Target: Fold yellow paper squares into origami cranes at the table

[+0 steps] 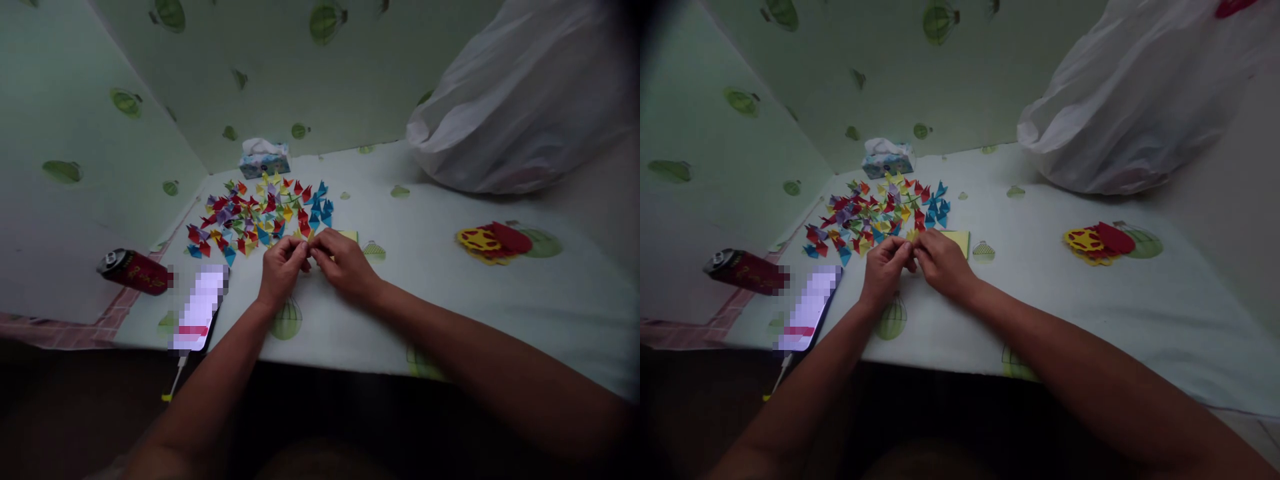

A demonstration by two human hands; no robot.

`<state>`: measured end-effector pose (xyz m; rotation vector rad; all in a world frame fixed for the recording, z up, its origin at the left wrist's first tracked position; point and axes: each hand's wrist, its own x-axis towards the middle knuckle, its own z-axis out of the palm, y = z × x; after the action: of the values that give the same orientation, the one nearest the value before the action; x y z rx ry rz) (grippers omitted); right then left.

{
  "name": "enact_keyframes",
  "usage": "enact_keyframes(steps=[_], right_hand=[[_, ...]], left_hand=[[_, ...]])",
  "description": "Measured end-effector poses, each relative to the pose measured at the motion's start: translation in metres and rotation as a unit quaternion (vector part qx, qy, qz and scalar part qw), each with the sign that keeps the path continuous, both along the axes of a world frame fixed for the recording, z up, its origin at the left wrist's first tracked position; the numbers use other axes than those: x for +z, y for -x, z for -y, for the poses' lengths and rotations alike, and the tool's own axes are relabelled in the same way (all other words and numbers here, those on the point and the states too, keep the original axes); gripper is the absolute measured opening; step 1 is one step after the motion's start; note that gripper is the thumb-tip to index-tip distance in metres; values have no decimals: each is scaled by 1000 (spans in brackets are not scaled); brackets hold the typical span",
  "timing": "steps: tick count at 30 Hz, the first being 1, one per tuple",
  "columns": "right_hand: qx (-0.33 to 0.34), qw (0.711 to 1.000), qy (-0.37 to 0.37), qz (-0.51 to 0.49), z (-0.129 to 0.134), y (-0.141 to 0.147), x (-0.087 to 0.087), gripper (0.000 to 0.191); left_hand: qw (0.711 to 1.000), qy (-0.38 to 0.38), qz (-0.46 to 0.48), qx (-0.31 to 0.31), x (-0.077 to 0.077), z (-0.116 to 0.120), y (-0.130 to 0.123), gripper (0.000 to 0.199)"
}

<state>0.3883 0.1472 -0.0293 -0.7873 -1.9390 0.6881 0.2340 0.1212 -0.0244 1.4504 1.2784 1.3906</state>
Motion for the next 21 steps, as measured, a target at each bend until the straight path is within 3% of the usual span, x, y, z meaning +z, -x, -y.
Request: enact_keyframes(steps=[5,10,15,21], right_hand=[[-31,981,160,-109,-6,-1,-1,15],[56,942,285,-170,-9,-2,-1,22],[70,943,277,-172,-7,-3,3,22],[72,955,241,-155,-6,-2,3,21]], left_hand=[[999,-16,-10,29,0,0,0,23],[1000,-21,3,3,-1,0,1,22],[997,-1,75,-33,-2,-2,2,23],[996,-22,86,-25,-3,-3,1,28]])
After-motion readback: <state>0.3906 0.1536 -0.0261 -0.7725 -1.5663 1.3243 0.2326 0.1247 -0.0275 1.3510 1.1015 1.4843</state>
